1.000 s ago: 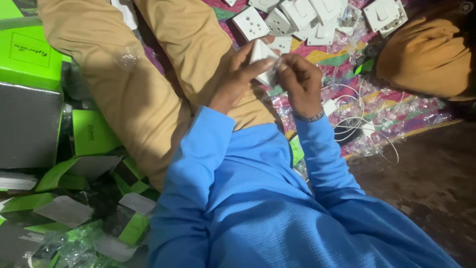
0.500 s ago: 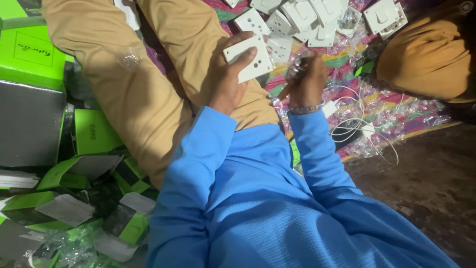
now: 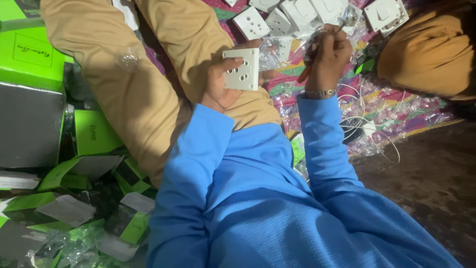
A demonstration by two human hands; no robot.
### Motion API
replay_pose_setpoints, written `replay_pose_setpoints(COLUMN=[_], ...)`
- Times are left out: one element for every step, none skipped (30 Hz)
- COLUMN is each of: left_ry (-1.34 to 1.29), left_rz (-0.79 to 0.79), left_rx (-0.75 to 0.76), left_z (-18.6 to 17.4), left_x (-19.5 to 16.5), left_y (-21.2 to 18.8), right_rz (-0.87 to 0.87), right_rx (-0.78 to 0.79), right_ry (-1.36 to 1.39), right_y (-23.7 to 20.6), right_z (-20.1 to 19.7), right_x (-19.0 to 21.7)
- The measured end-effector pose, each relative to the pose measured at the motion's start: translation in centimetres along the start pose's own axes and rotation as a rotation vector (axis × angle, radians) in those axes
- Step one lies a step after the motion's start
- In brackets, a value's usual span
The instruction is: The person sits on a mat and assembles white electrical outlet plates by inserting small metal screws into the back of each unit. They handle the items one at a time, picking them up, inserting the screws, and placing them back down.
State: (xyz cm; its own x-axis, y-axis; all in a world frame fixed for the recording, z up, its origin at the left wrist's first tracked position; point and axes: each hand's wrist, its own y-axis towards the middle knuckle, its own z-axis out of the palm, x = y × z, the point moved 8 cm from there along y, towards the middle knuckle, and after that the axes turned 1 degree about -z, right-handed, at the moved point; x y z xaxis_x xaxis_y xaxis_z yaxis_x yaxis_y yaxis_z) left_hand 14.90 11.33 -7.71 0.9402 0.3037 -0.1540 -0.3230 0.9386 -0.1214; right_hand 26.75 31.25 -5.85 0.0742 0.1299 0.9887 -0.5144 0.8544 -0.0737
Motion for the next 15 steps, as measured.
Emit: replay_pose_setpoints(left_ry=[-0.043, -0.083, -0.081, -0.079, -0.072, -0.081, -0.097, -0.115, -0.114, -0.110, -0.108, -0.088, -0.068, -0.047, -0.064], left_rz=[-0.022, -0.045, -0.035, -0.022, -0.005, 0.009, 0.020, 0.029, 0.021, 0.014, 0.008, 0.004, 0.000, -0.003, 0.002], left_rx=[0.007, 0.017, 0.028, 0.042, 0.049, 0.078, 0.106, 0.141, 0.115, 0.089, 0.060, 0.048, 0.035, 0.025, 0.021], left_z=[-0.2, -0.3, -0.4, -0.5, -0.5, -0.4, -0.2, 0.1, -0.2, -0.4, -0.6, -0.6, -0.7, -0.8, -0.8], left_x=[0.3, 0.5, 0.4, 0.4, 0.2, -0.1, -0.2, -0.4, -0.3, -0.3, -0.2, -0.1, 0.0, 0.1, 0.1], left_y=[0.0, -0.1, -0.2, -0.2, -0.3, -0.4, -0.5, -0.6, -0.5, -0.4, -0.3, -0.2, 0.0, 0.2, 0.3], right_rz=[0.008, 0.013, 0.091, 0.167, 0.247, 0.240, 0.235, 0.222, 0.240, 0.256, 0.275, 0.255, 0.236, 0.215, 0.198], right_rx=[0.017, 0.032, -0.005, -0.039, -0.071, -0.096, -0.126, -0.159, -0.121, -0.081, -0.041, 0.038, 0.116, 0.196, 0.148], right_ry=[-0.002, -0.003, 0.050, 0.104, 0.163, 0.213, 0.255, 0.294, 0.247, 0.202, 0.156, 0.172, 0.188, 0.205, 0.163], right_y=[0.0, -0.1, -0.2, -0.5, -0.8, -1.0, -1.1, -1.3, -1.4, -1.3, -1.3, -1.2, -1.1, -1.1, -0.9], right_z=[0.4, 0.8, 0.6, 0.5, 0.4, 0.3, 0.0, -0.4, -0.2, 0.0, 0.3, 1.0, 1.8, 2.7, 2.6], right_x=[-0.6, -1.3, -2.4, -3.5, -4.5, -4.7, -4.7, -4.6, -4.5, -4.3, -4.1, -3.6, -3.2, -2.9, -2.7])
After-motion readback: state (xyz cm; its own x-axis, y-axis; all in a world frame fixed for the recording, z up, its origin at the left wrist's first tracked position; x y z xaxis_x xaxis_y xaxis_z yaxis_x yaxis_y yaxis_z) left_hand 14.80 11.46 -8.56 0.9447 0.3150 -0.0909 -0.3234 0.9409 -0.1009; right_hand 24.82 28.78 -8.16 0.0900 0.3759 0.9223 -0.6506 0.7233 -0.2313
